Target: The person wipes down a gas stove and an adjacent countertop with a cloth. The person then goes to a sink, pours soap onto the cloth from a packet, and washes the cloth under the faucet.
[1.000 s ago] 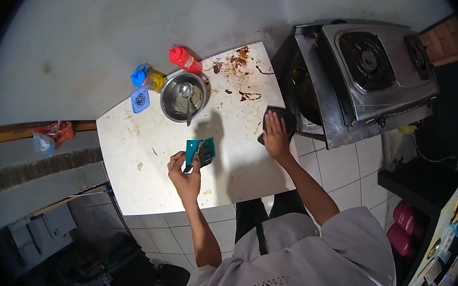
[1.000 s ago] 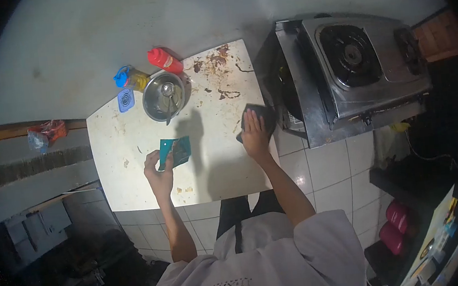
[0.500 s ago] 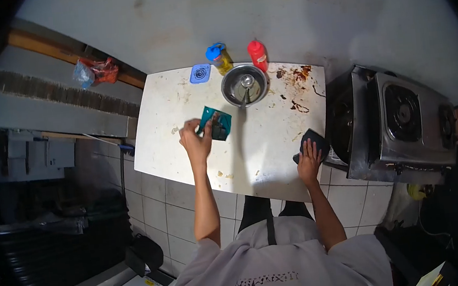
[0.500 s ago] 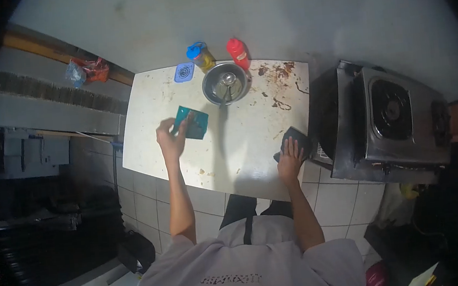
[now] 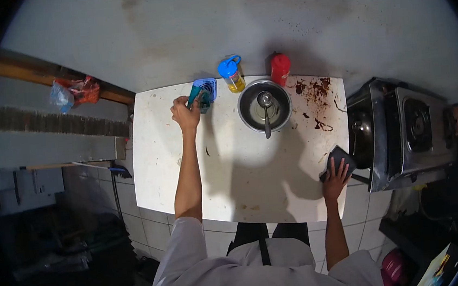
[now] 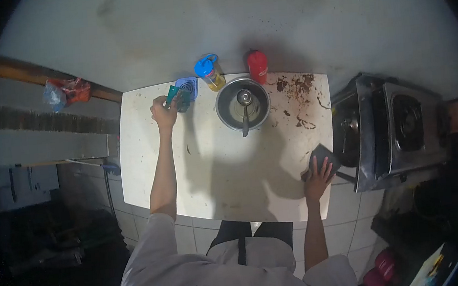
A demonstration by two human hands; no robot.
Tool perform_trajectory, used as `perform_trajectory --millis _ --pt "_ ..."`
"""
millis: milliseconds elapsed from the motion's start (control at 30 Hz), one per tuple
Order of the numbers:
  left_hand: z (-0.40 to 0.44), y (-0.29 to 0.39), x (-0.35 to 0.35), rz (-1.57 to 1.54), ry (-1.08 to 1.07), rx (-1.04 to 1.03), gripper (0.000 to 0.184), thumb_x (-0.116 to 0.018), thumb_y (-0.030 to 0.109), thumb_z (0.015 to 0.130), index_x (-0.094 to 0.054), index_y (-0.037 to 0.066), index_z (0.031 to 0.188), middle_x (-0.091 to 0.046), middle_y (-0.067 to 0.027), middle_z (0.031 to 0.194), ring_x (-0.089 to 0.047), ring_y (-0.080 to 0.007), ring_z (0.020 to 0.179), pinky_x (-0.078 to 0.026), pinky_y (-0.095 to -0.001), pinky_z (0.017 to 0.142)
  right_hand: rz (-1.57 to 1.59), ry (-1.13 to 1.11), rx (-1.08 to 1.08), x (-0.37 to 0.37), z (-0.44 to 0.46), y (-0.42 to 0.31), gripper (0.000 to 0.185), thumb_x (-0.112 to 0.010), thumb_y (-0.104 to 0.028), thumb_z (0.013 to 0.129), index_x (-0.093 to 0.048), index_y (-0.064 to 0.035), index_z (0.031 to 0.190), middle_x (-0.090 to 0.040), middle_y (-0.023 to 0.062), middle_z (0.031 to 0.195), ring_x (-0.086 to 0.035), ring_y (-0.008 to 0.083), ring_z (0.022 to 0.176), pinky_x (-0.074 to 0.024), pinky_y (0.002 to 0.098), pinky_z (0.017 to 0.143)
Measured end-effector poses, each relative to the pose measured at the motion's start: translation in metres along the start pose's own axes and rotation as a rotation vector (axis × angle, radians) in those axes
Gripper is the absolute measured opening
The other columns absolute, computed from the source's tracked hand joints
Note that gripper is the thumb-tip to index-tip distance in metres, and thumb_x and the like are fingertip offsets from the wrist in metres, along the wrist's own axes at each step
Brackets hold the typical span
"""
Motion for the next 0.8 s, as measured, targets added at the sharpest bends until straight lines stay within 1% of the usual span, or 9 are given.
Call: perform_trajectory --millis 100,200,300,533,633,700,733,767,800 --pt "0.028 -0.003 -0.014 0.053 -0.077 -0.039 0.026 -0.071 0.022 0.074 -0.064 0.01 0.096 -0.056 -0.0081 0.111 -0.049 -0.0331 0.105 -0.039 -0.0509 0.085 0.005 -0.012 -0.026 0.002 0.002 -0.007 0.061 -0.054 -0.019 0.084 -0.035 -0.0319 0.14 -0.02 0.0074 0.152 -0.017 0.0326 0.14 -0.0122 0.0591 0.109" --pt "0.048 -0.004 -0.023 0.057 -0.106 -0.052 0.026 -0.071 0.022 0.074 -0.064 0.01 0.096 -0.056 -0.0082 0.112 -0.049 -0.0332 0.107 -0.039 -0.0511 0.085 0.061 0.017 -0.067 0.0 0.001 -0.011 0.054 -0.051 -0.021 0.089 -0.037 -0.031 0.14 -0.02 0.0063 0.152 -0.019 0.0345 0.139 -0.0179 0.0585 0.108" --pt "0.064 -0.005 -0.03 0.095 -0.091 -0.093 0.028 -0.071 0.023 0.074 -0.065 0.01 0.098 -0.055 -0.0081 0.115 -0.049 -0.033 0.109 -0.038 -0.0518 0.086 0.047 0.044 -0.073 -0.002 0.002 -0.014 0.054 -0.052 -0.021 0.089 -0.037 -0.0308 0.14 -0.021 0.0069 0.152 -0.02 0.0353 0.138 -0.0194 0.0583 0.108" --pt "0.078 -0.007 -0.035 0.186 -0.176 -0.116 0.027 -0.071 0.024 0.075 -0.065 0.013 0.099 -0.053 -0.0077 0.12 -0.048 -0.033 0.111 -0.039 -0.0541 0.086 0.046 0.092 -0.084 -0.007 0.002 -0.015 0.056 -0.053 -0.019 0.087 -0.037 -0.0298 0.14 -0.022 0.0078 0.151 -0.021 0.0363 0.137 -0.0205 0.0585 0.107" --pt "0.079 -0.01 -0.038 0.205 -0.186 -0.157 0.027 -0.072 0.025 0.076 -0.065 0.015 0.1 -0.054 -0.0079 0.119 -0.048 -0.0331 0.111 -0.038 -0.0547 0.086 0.026 0.08 -0.092 -0.004 0.003 -0.019 0.055 -0.052 -0.02 0.088 -0.037 -0.0291 0.14 -0.022 0.0083 0.151 -0.021 0.0363 0.137 -0.0202 0.0585 0.107" --pt "0.079 -0.009 -0.039 0.202 -0.195 -0.127 0.031 -0.073 0.027 0.074 -0.064 0.019 0.103 -0.053 -0.0077 0.118 -0.046 -0.0327 0.113 -0.037 -0.0557 0.088 0.048 0.032 -0.134 -0.002 0.002 -0.021 0.053 -0.051 -0.021 0.09 -0.037 -0.0297 0.14 -0.022 0.0087 0.151 -0.02 0.0361 0.138 -0.0202 0.0586 0.107" --pt "0.078 -0.007 -0.038 0.194 -0.202 -0.132 0.031 -0.073 0.027 0.074 -0.064 0.019 0.103 -0.053 -0.0077 0.118 -0.046 -0.0327 0.113 -0.037 -0.0557 0.088 0.024 0.016 -0.12 -0.001 0.002 -0.02 0.053 -0.049 -0.023 0.091 -0.034 -0.0265 0.142 -0.021 0.0088 0.151 -0.019 0.0355 0.139 -0.0182 0.0589 0.107" --pt "0.078 -0.006 -0.036 0.19 -0.194 -0.131 0.034 -0.074 0.028 0.073 -0.064 0.02 0.105 -0.053 -0.0076 0.118 -0.046 -0.0326 0.113 -0.036 -0.056 0.089 0.018 0.018 -0.128 0.001 0.002 -0.02 0.053 -0.049 -0.023 0.091 -0.034 -0.0265 0.142 -0.021 0.0088 0.151 -0.019 0.0355 0.139 -0.0182 0.0589 0.107" --pt "0.077 -0.006 -0.034 0.188 -0.186 -0.129 0.037 -0.075 0.029 0.072 -0.063 0.021 0.106 -0.052 -0.0074 0.118 -0.045 -0.0325 0.114 -0.035 -0.0563 0.089 0.054 0.026 -0.127 0.002 0.002 -0.021 0.055 -0.048 -0.024 0.091 -0.031 -0.0226 0.143 -0.021 0.009 0.151 -0.017 0.0351 0.139 -0.0171 0.0588 0.108"
Point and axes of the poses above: each hand's wrist, its own z-axis towards the middle knuckle, its own x-axis out of the back of the hand, y = z × x, the point moved 1 cm from there along z, towards the middle knuckle
